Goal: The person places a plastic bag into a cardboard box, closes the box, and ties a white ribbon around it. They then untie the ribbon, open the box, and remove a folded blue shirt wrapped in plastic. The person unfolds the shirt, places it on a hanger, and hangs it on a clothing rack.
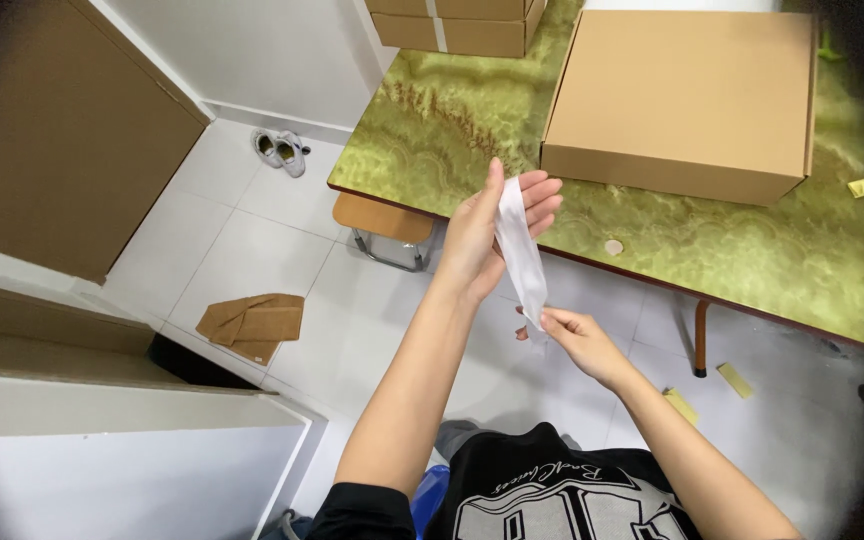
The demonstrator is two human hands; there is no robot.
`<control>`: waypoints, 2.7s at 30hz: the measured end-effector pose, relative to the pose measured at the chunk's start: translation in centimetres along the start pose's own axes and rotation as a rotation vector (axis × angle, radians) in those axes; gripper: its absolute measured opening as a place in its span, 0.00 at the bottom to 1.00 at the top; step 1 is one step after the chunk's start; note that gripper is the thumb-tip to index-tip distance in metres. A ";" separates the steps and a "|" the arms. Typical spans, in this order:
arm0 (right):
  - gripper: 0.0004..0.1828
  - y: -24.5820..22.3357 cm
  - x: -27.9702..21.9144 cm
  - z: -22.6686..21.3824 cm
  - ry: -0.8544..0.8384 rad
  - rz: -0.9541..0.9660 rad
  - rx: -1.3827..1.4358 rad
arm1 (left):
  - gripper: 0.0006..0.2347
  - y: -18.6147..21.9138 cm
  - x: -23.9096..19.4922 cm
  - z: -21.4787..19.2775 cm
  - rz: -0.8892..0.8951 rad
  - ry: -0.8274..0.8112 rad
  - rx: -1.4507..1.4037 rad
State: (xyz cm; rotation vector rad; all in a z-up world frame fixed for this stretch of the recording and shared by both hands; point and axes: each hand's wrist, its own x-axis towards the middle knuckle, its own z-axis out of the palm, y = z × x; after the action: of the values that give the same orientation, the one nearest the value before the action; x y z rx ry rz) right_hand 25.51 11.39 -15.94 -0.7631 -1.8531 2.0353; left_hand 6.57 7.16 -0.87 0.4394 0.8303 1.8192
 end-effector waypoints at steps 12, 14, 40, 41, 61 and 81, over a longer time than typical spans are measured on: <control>0.11 4.7 0.4 -3.5 0.131 -0.016 0.120 | 0.21 -0.2 -0.8 4.7 0.000 -0.082 0.090; 0.12 4.1 -0.5 -4.4 0.174 -0.021 0.189 | 0.21 -0.6 -1.2 5.9 -0.021 -0.106 0.095; 0.09 -7.0 -12.2 -27.2 0.380 -0.101 0.222 | 0.23 -22.9 11.3 24.2 -0.599 -0.618 0.211; 0.11 -7.3 -12.5 -28.8 0.424 -0.080 0.194 | 0.24 -24.1 13.7 24.4 -0.650 -0.616 0.140; 0.28 6.0 -12.2 -55.2 1.356 0.919 -0.462 | 0.18 -55.3 46.1 33.9 -0.362 -0.882 1.308; 0.22 4.1 3.6 -46.5 1.048 0.247 -0.548 | 0.09 -34.5 40.1 20.0 0.048 -0.357 1.308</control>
State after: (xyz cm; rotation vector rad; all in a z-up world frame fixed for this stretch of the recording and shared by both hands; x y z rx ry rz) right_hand 49.01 51.43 -22.25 -1.8109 -1.6310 0.8068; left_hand 26.49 58.19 -14.96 1.5407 1.6668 0.9465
